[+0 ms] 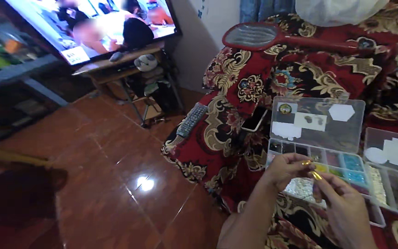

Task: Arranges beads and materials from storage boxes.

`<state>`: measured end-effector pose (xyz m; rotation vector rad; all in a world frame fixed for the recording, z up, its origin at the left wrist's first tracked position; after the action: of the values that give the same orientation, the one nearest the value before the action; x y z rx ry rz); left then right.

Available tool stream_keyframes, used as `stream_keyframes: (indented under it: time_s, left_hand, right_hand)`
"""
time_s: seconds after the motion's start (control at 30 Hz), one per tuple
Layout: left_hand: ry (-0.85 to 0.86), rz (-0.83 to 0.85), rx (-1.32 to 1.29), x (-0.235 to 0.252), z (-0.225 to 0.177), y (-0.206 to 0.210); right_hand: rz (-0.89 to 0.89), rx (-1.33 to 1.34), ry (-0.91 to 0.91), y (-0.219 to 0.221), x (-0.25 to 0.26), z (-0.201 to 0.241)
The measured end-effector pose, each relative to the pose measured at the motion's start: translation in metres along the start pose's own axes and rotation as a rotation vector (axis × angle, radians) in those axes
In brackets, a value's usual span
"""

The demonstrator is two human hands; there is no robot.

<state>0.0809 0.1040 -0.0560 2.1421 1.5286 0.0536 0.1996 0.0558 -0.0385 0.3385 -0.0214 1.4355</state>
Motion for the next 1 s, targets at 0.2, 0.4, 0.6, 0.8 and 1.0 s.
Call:
stream_keyframes:
  time_s: [0.2,0.4,0.6,0.8,1.0]
  left_hand:
    - [0.0,-0.036,-0.001,0.0002,-0.0006,-0.0006]
    - [0.007,-0.024,0.0,0.0012,-0.0002,-0.0006]
    - [-0.003,-0.021,-0.013,0.0017,0.0015,0.0011]
    - [0.01,-0.024,-0.012,0.0017,0.0019,-0.001]
    - [0.013,-0.013,-0.009,0.0024,0.0027,0.0003]
  right_hand:
    - [0.028,0.004,0.016,0.0004,-0.0002,0.0004]
    - [0.075,0.004,0.047,0.0013,-0.0001,0.0004]
    - [0.082,0.009,0.046,-0.0017,0.0,-0.0015]
    - [0.086,0.001,0.046,-0.0013,-0.0005,-0.0006]
    - [0.087,0.019,0.035,-0.002,0.0003,-0.0006]
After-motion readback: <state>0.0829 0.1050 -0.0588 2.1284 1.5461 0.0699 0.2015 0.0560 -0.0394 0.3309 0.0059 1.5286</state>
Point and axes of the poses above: each hand's wrist, its own x-axis towards the middle knuckle, its own y-axis out of the palm, z = x × y, the point moved 9 cm from there along x, towards the middle knuckle, and after that the axes turned 6 degrees about -y, right-handed, at the moved point
